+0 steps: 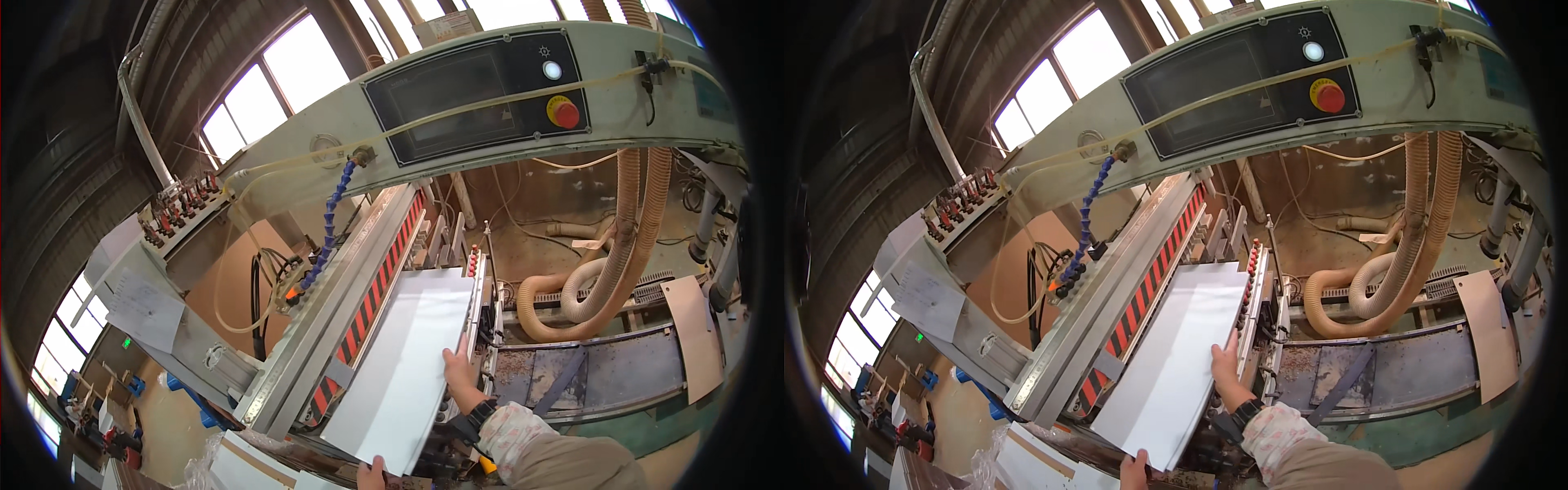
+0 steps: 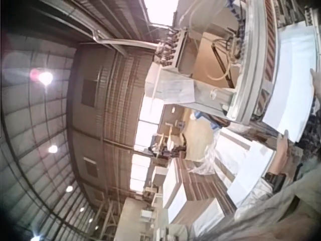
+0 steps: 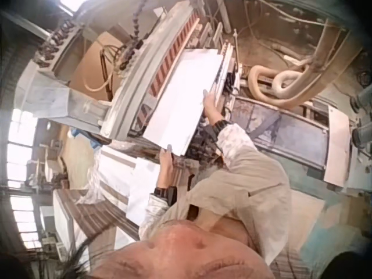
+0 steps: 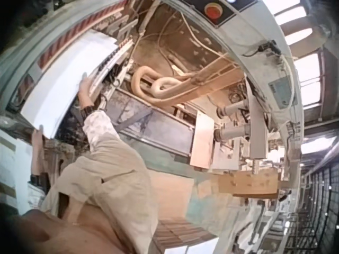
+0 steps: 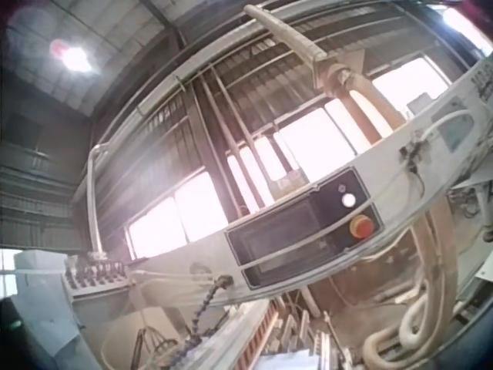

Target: The person repeatedly picks up white rectangular panels from a stack and feeds them into a machine with rollers. The person aligns the panels by hand and guides them through the machine before stacking the processed panels on a nearby pile. The task involves continuous handling of the panels in a repetitive loop.

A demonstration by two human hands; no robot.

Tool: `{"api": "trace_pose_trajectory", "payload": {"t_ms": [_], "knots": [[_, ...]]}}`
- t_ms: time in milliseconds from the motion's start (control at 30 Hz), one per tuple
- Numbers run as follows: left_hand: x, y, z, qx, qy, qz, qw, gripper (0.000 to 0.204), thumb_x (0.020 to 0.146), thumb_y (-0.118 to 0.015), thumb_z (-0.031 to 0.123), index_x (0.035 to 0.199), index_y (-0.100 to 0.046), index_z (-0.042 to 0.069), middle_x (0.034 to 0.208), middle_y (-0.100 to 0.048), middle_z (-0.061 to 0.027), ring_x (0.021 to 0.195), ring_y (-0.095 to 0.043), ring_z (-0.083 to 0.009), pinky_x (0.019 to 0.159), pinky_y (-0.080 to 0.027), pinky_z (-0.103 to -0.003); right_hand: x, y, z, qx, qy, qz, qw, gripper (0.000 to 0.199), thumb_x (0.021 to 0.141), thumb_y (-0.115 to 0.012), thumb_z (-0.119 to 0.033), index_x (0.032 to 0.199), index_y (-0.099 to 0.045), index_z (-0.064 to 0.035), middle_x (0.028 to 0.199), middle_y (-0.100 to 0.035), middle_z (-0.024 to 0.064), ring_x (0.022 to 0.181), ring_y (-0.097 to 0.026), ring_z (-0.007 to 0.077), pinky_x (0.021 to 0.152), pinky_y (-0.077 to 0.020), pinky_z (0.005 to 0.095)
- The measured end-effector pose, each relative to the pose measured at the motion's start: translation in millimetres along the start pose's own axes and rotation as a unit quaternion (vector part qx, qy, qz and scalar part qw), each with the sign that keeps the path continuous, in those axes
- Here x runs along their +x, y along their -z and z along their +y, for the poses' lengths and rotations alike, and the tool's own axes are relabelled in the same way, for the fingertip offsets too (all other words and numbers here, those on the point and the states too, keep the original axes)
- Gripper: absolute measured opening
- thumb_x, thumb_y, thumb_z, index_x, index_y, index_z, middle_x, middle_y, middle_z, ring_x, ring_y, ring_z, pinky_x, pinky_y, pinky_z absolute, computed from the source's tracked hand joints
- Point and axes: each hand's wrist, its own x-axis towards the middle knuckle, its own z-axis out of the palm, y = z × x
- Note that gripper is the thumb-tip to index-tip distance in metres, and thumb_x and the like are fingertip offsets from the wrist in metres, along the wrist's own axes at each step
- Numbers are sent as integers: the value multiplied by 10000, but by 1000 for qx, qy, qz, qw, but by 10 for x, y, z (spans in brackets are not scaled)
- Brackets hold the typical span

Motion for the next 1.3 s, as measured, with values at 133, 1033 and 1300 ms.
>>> {"api": "trace_pose_trajectory", "payload": {"t_ms": [133,1033,1300], "knots": [[35,-439,380,2,-113,46,993,245,904,-485,226,1002,-516,3,781,-507,-72,634,-519,-175,544,-454,-318,423,-160,399,-116,77,26,990,718,795,-477,-122,1370,-96,75,1430,-158,236,1339,-150,324,1082,-144,338],[222,-571,649,-260,41,30,964,291,929,-455,292,1061,-541,46,963,-577,-24,869,-538,-132,751,-431,-276,989,260,589,-18,59,-64,996,556,959,-328,-364,1368,-260,6,1463,-170,147,1346,-171,262,1084,-152,325],[255,-346,164,-168,23,-7,985,365,944,-411,214,1262,-451,38,1201,-503,-32,1094,-462,-158,919,-368,-316,721,109,421,-10,48,-67,997,569,950,-332,-403,1393,-236,-58,1425,-218,112,1286,-253,235,1050,-218,313]]}}
